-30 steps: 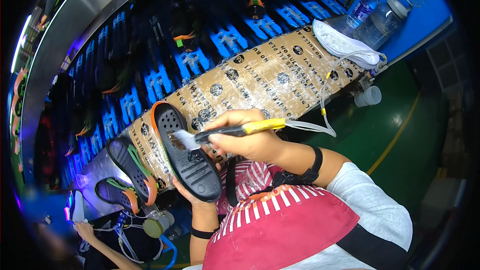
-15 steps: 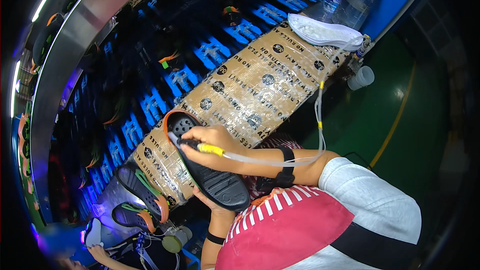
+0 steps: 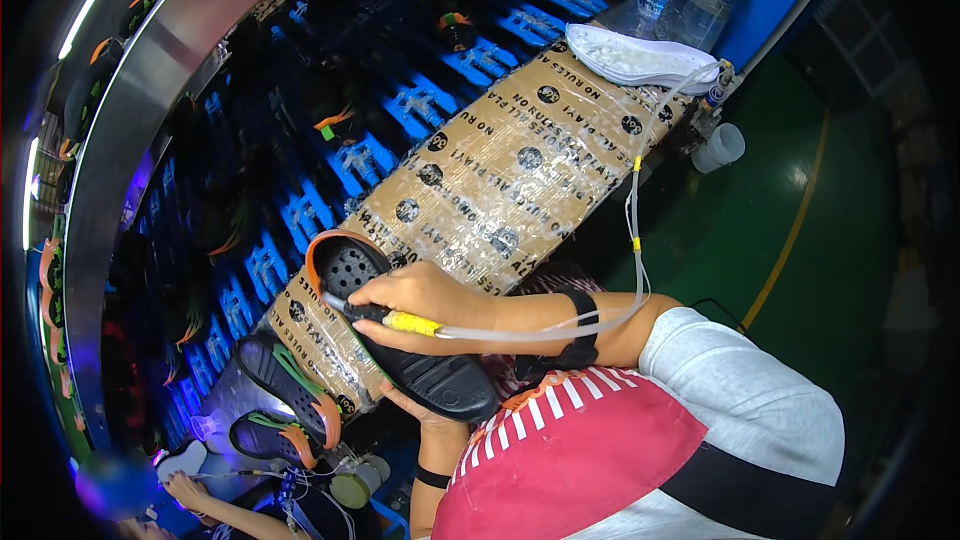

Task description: Applying adhesive to the bottom of shoe soles using a brush and then placing the prepared soles on a conveyor belt.

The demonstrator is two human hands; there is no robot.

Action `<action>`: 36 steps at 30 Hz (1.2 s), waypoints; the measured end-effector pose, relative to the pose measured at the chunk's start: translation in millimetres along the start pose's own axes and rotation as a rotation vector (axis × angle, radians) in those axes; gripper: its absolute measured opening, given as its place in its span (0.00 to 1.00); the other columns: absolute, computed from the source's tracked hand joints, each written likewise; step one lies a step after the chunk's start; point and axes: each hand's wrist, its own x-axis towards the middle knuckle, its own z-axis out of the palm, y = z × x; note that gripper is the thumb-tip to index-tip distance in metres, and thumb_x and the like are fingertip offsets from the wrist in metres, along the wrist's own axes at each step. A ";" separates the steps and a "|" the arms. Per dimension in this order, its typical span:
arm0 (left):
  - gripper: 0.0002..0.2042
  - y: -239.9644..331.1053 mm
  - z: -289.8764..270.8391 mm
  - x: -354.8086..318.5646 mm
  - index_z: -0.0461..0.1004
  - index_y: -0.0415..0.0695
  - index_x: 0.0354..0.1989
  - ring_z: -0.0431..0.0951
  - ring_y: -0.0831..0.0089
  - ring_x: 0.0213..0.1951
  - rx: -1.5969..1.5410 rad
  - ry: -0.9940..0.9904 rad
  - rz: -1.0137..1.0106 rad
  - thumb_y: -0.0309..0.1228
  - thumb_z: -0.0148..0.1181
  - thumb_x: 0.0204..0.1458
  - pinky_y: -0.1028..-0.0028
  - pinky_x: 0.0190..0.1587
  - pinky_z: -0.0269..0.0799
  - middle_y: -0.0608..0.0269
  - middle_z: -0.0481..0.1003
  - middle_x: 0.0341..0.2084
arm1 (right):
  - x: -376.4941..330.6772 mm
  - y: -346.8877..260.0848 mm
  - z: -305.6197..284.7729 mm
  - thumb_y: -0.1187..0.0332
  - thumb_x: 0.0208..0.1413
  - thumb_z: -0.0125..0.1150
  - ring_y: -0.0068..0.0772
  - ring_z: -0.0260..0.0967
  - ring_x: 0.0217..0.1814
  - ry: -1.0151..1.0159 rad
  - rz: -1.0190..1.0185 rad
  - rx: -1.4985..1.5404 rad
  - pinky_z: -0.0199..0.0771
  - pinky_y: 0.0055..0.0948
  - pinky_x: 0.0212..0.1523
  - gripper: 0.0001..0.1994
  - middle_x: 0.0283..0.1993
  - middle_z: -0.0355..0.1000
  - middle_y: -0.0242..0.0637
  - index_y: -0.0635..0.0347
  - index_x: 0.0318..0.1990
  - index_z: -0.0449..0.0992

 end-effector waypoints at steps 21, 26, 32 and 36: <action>0.43 8.3 49.1 11.8 0.50 0.50 0.62 0.57 0.61 0.58 -0.289 -0.326 0.018 0.65 0.47 0.39 0.59 0.61 0.49 0.59 0.52 0.60 | 1.9 -24.9 -2.8 0.66 0.42 0.59 0.45 0.71 0.29 -0.068 0.057 0.126 0.70 0.33 0.30 0.11 0.27 0.72 0.45 0.64 0.31 0.74; 0.38 4.5 71.6 22.5 0.49 0.47 0.62 0.60 0.67 0.55 -0.400 -0.735 0.037 0.60 0.44 0.47 0.60 0.59 0.52 0.55 0.55 0.58 | -9.7 -14.8 6.4 0.65 0.43 0.58 0.41 0.71 0.29 -0.135 -0.032 -0.142 0.71 0.34 0.31 0.09 0.27 0.72 0.41 0.60 0.31 0.74; 0.39 19.3 49.3 25.7 0.52 0.51 0.61 0.61 0.61 0.53 -0.129 -0.438 0.073 0.62 0.45 0.43 0.58 0.58 0.53 0.57 0.57 0.57 | -10.3 -26.4 3.5 0.63 0.42 0.58 0.44 0.71 0.31 -0.169 0.088 0.298 0.68 0.35 0.36 0.13 0.27 0.72 0.44 0.65 0.31 0.74; 0.39 21.7 61.3 24.7 0.53 0.52 0.60 0.62 0.58 0.51 -0.060 -0.335 0.141 0.63 0.47 0.42 0.58 0.56 0.56 0.57 0.58 0.56 | -23.5 -23.4 6.1 0.65 0.42 0.63 0.39 0.71 0.29 -0.156 0.035 -0.016 0.69 0.28 0.38 0.11 0.26 0.71 0.39 0.59 0.34 0.75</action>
